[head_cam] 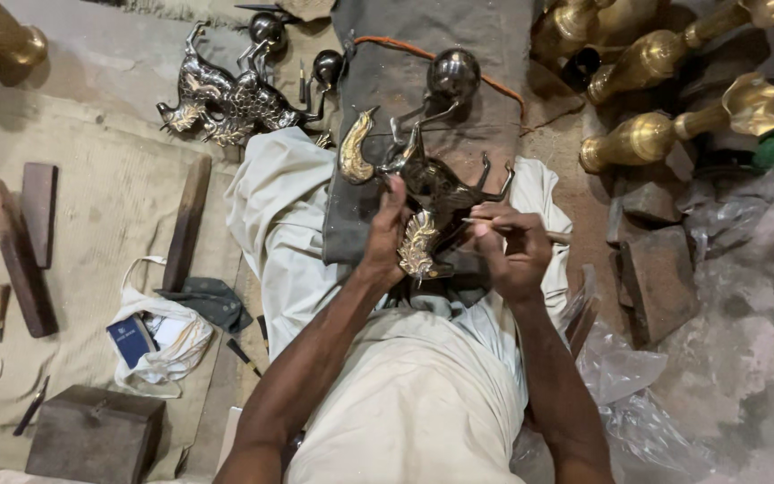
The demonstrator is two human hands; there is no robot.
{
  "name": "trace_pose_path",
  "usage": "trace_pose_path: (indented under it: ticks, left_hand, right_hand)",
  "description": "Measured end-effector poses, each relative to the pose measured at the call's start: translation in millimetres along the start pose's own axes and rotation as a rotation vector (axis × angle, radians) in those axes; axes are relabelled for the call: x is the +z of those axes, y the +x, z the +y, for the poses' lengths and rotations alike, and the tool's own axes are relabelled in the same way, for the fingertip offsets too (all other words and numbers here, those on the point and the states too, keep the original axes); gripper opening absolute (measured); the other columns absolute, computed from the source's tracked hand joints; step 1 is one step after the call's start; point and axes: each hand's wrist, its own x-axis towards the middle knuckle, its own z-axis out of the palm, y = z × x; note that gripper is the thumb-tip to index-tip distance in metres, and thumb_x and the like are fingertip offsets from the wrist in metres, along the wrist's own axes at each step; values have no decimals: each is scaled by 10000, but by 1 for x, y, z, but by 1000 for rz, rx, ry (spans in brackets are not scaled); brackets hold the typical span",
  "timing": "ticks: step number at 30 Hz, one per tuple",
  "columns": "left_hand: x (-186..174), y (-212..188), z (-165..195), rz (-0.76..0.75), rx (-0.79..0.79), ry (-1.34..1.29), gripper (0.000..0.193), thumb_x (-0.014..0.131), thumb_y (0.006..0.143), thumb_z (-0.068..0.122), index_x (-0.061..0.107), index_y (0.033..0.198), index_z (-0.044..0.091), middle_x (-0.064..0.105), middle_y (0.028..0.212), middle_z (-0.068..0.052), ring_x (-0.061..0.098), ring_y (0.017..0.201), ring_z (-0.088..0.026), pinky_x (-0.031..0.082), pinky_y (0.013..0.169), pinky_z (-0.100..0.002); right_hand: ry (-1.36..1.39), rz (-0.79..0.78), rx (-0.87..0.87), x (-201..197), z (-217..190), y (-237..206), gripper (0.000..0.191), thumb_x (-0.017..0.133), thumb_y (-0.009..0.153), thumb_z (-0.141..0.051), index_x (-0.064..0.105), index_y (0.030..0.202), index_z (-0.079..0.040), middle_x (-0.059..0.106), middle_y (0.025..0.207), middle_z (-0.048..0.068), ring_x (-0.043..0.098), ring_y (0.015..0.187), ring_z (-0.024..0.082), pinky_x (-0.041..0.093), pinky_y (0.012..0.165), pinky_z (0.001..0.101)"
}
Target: The person sits on the floor holding a brass animal figurine against a sand-filled cushion and uses a small chisel-like tool to engrave and detail the figurine's surface, repeatedly repositioning and turning the figurine to work different areas.
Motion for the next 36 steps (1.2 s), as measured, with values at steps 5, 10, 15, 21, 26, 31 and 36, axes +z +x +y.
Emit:
trace_pose_path:
  ticks: [5, 10, 15, 21, 26, 31, 36]
  left_hand:
    - [2, 10, 12, -62, 79, -67, 572, 465, 1092, 464, 297, 1616, 308, 630, 1369, -71, 683, 1143, -214, 609, 901, -387]
    - [8, 19, 28, -138, -40, -192, 562, 447, 1141, 472, 325, 1628, 220, 630, 1343, -108, 689, 1104, -248, 628, 886, -398]
    - [27, 39, 47, -22, -67, 27, 489, 458, 1096, 478, 393, 1529, 260, 633, 1131, -100, 674, 916, -238, 621, 739, -356]
    - [51, 52, 53, -17, 9, 265, 417, 458, 1091, 398, 408, 1489, 283, 576, 1326, -72, 646, 1031, -180, 610, 789, -327]
    - [57, 56, 52, 37, -21, 304, 426, 430, 1085, 403, 390, 1499, 311, 536, 1415, -47, 609, 1150, -169, 590, 879, -332]
    - [58, 58, 51, 0, 1, 283, 427, 434, 1099, 403, 379, 1512, 308, 535, 1402, -55, 596, 1182, -164, 580, 920, -327]
    - [57, 57, 52, 19, -16, 279, 415, 423, 1097, 399, 373, 1500, 309, 554, 1344, -72, 617, 1104, -176, 585, 851, -334]
  right_hand:
    - [-316, -224, -212, 9, -1, 17, 274, 712, 961, 96, 548, 1133, -43, 692, 1148, 180, 692, 1134, 274, 578, 981, 390]
    - [-333, -390, -306, 20, -2, 63, 287, 721, 963, 99, 562, 1158, -40, 686, 1177, 164, 686, 1148, 289, 602, 954, 399]
    - [-455, -468, -491, 22, -21, 102, 286, 767, 925, 94, 587, 1106, -32, 710, 1115, 155, 711, 1071, 303, 587, 924, 428]
    - [-528, -639, -603, 24, -46, 146, 332, 808, 855, 79, 590, 1082, -26, 717, 1082, 130, 720, 1034, 312, 589, 898, 423]
    - [-597, -803, -580, 19, -55, 165, 267, 814, 835, 38, 618, 1009, -9, 706, 1025, 130, 694, 916, 298, 565, 776, 373]
    - [-673, -895, -612, 24, -59, 176, 211, 803, 828, 17, 663, 983, -18, 667, 915, 82, 626, 799, 262, 531, 669, 377]
    - [-713, -909, -638, 32, -63, 179, 198, 800, 827, -5, 644, 943, -43, 638, 895, 72, 609, 804, 261, 532, 675, 388]
